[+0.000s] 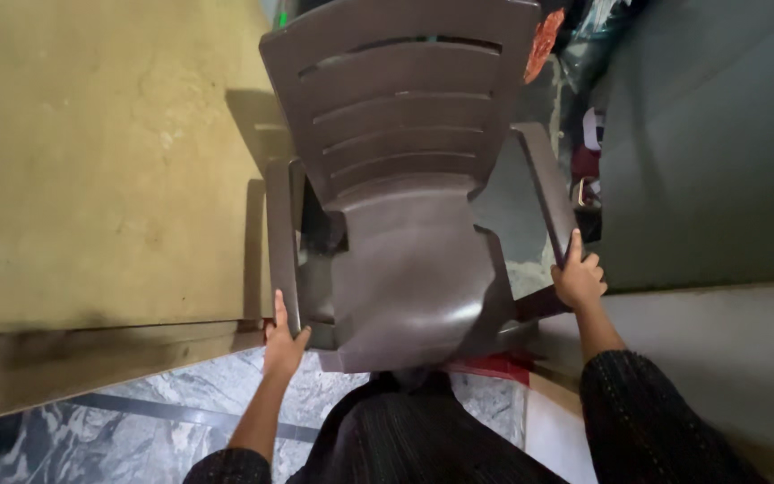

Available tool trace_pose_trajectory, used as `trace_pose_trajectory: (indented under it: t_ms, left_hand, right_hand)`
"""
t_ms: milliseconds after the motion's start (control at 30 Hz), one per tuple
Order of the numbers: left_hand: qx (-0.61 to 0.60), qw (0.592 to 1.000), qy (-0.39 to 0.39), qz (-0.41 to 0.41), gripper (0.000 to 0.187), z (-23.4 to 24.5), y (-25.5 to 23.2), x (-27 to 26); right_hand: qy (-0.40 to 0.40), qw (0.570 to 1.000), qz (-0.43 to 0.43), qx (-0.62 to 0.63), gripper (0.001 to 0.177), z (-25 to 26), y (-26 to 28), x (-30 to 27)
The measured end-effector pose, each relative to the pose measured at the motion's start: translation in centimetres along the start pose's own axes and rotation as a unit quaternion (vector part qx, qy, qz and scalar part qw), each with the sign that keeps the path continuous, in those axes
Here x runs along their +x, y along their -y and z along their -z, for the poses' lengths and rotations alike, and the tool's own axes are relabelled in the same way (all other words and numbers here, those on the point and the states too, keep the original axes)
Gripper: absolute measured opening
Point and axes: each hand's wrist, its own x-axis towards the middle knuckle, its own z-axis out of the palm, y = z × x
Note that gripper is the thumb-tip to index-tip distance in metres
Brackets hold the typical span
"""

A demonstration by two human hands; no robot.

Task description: The person picks up a brown plastic chair and carries it from a room with marble flooring into an adjacent bedroom, placing it beside a bed. The person then returns to the first room and repeats the action with a second identical chair.

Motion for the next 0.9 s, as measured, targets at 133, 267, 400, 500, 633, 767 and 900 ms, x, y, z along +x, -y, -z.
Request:
trace_pose_trajectory:
  t_ms: [133,267,400,500,633,767,900]
  left_hand:
    - [0.014,0.999,0.026,0.029,0.108,2.0,-1.9,1.9]
    - [0.009,1.0,0.013,0.001,0.109,3.5,-3.8,3.1]
    - [0.043,0.999,0.031,-0.011,0.107,5.2,-7.6,5.9]
    - [0.066,0.993,0.007,-0.098,0.105,6.8,-11.1,9.4]
    - [0.104,0.989,-0.012,-0.104,0.104,7.0,-14.7,12.8]
    - [0.106,0.988,-0.024,-0.107,0.101,6.1,-15.3,15.2]
    - [0.083,0.991,-0.023,-0.103,0.101,5.3,-11.9,16.9]
  right_hand:
    - [0.007,1.0,-0.001,-0.009,0.103,0.0,0.1,0.9]
    - [0.037,0.999,-0.018,-0.011,0.103,1.3,1.5,3.4]
    - [0.06,0.996,-0.059,0.008,0.107,2.9,2.0,5.9]
    - [0.07,0.994,-0.077,0.038,0.111,3.3,0.6,6.7]
    - [0.038,0.99,-0.092,0.095,0.117,0.1,-0.3,3.9]
    - [0.029,0.99,-0.102,0.091,0.114,-0.3,-0.6,3.7]
    - [0.013,0.993,-0.073,0.087,0.115,-0.5,0.6,3.2]
